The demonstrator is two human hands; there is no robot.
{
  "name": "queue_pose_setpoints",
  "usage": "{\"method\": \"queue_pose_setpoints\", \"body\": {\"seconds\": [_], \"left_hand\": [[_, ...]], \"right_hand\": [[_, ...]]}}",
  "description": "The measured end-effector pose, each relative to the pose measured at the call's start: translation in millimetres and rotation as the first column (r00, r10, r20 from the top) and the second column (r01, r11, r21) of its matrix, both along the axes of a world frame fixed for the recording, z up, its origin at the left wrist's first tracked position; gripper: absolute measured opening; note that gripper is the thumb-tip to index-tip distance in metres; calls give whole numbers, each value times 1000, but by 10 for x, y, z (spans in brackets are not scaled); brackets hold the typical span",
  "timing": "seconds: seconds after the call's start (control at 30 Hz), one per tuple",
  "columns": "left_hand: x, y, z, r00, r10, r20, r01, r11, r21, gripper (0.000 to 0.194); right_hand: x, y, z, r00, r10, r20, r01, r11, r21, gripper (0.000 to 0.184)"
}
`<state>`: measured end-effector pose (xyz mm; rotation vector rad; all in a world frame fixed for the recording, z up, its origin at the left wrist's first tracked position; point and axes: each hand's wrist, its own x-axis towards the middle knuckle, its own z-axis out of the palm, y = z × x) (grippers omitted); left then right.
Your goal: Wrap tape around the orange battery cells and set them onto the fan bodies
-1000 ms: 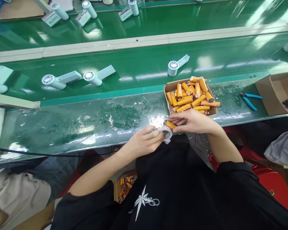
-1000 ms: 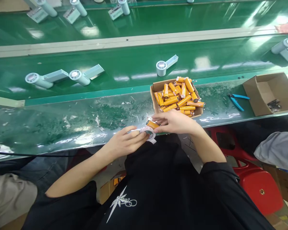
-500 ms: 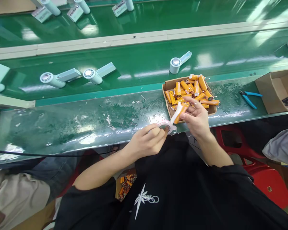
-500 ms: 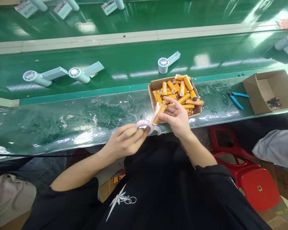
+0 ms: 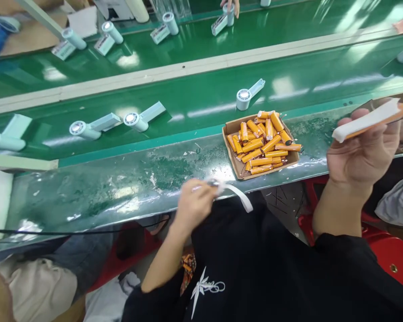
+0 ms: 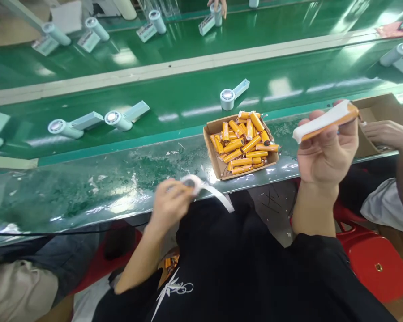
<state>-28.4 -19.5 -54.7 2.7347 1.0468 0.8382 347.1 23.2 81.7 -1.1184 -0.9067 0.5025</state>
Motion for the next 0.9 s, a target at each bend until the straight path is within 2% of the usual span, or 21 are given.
{"method": "queue_pose_setpoints", "body": {"seconds": [0.07,0.13,0.17,0.23,0.3,0.4,0.43,0.47,0.53,0.6,0.67,0.77,0.9], "left_hand": [[-338,170,-183,976,199,93,-204,977,55,30],[-549,330,-270,932,312,186,-329,942,69,28],[-575,414,-265,914,336,229,-360,931,68,26],[-443,646,-155,907,309,285,-334,942,42,21],[-87,1041,61,930,217,297,-229,973,7,22],[726,1909,457,971,102,217,-92,994,-56,31],[1025,2211,579,989,89,119,-73,989,-130,34],[1318,2486,688,995,103,19,-98,978,-185,37],[1835,2907,853,969,163,-187,-201,958,-203,45],[2208,3143,935,911,174,-373,-268,939,-216,48],[2409,3252,937,874,140,-465,-279,929,-244,46],[2377,3330,833,869,78,-488,-236,933,-271,36],[1844,3430,627,864,-15,-503,-156,943,-295,27]], "right_hand": [[195,-73,-31,1000,-28,8,28,999,-20,59],[302,-162,-171,1000,-6,13,7,998,-63,59],[332,-200,-257,1000,15,8,-15,997,-71,58],[364,-255,-405,998,65,-4,-66,996,-66,57],[364,-296,-469,997,79,-5,-79,996,-38,57],[323,-368,-397,998,61,24,-60,998,-31,61],[305,-401,-348,997,65,34,-64,997,-38,62],[289,-441,-299,996,77,42,-75,996,-46,64],[274,-538,-224,992,110,59,-107,992,-61,65],[300,-649,-202,986,142,84,-134,986,-98,62],[379,-753,-230,979,167,115,-149,977,-153,55],[556,-838,-301,968,207,145,-176,964,-198,48],[666,-693,-289,951,269,154,-236,950,-205,47]]}}
